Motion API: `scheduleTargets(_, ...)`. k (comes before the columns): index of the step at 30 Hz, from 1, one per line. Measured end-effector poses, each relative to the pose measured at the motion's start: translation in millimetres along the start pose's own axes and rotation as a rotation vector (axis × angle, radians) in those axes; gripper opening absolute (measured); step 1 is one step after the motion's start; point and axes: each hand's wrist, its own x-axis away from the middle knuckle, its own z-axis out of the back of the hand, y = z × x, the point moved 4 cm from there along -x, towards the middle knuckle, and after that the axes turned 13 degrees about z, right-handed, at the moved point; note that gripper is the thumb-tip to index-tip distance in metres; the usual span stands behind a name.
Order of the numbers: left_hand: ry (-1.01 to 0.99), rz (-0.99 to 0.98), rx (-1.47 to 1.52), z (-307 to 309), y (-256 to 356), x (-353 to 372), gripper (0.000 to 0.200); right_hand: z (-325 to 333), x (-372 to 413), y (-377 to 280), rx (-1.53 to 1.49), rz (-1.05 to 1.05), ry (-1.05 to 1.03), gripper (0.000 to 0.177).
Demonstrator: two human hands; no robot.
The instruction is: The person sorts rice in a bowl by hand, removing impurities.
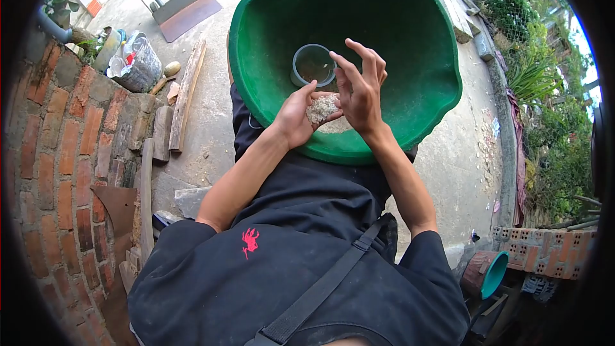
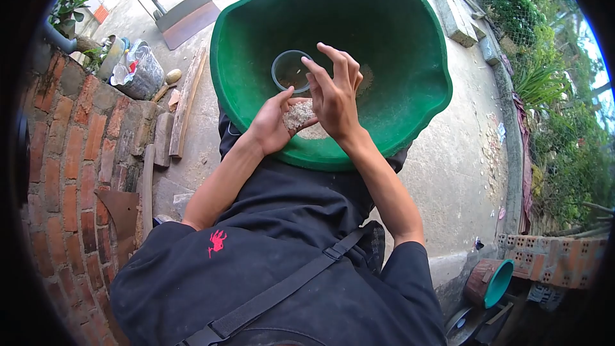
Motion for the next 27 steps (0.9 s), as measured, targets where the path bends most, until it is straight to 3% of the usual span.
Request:
scheduleTargets(4, 0.019, -0.017, -0.014, 3, 2, -1, 0.056, -2, 12, 14, -0.132, -0.045, -0.077, 0.017)
scheduleTargets(8, 0.052, -0.005, -0.030, 0, 1, 3, 0.052, 2, 23, 10, -0.385, 0.039, -0.222, 0.018)
scheduleTargets(11, 0.081, -0.065, -0.060, 4, 2, 2, 0.048, -2, 25, -5, -0.507, 0.135, -0.441, 0.025)
scheduleTargets(27, 0.061, -0.073, -0.064, 14, 1, -4, 0.041, -10, 29, -8, -0.460, 0.115, -0.475, 0.016)
